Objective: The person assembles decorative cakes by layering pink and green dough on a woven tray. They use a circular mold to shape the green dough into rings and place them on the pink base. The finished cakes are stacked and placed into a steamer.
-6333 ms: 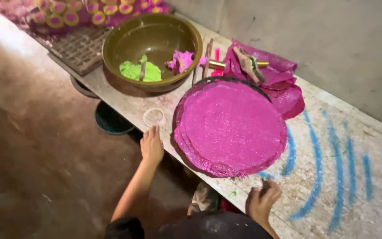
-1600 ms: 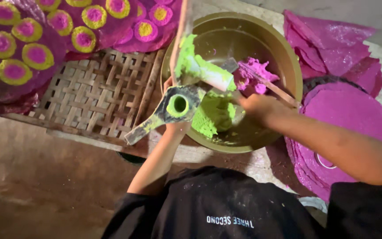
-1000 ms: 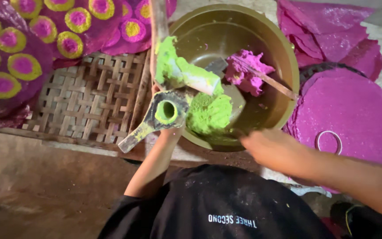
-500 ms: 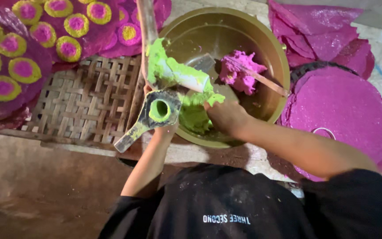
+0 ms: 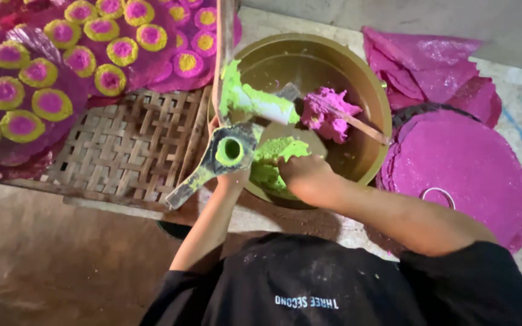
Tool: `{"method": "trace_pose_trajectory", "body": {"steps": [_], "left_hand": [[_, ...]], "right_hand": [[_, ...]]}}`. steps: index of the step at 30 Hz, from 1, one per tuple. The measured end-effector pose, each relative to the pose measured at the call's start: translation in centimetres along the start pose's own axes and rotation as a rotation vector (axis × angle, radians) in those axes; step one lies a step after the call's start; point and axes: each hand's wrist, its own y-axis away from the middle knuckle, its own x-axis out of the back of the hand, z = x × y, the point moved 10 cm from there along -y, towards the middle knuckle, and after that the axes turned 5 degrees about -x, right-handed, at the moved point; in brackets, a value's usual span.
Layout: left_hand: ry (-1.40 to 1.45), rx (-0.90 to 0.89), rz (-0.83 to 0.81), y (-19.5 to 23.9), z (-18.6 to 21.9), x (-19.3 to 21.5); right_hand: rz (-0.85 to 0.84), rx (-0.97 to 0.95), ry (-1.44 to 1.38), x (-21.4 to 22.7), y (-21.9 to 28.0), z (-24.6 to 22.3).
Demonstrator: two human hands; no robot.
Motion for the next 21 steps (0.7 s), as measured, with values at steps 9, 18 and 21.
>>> {"method": "trace_pose_trajectory", "body": {"steps": [9, 18, 21], "left_hand": [[-0.984, -0.485, -0.089, -4.3, 9.4, 2.4], [-0.982, -0.049, -0.763, -3.3, 9.4, -4.7], [-1.025, -0.182, -0.834, -1.1, 8.7, -6.7]], "right_hand": [[-0.043, -0.103, -0.330, 6.3, 3.0, 11.8], [-0.041, -0.087, -0.388, 15.2, 11.8, 12.8], [0.176, -0.073, 0.000, 18.1, 11.4, 8.5]]}}
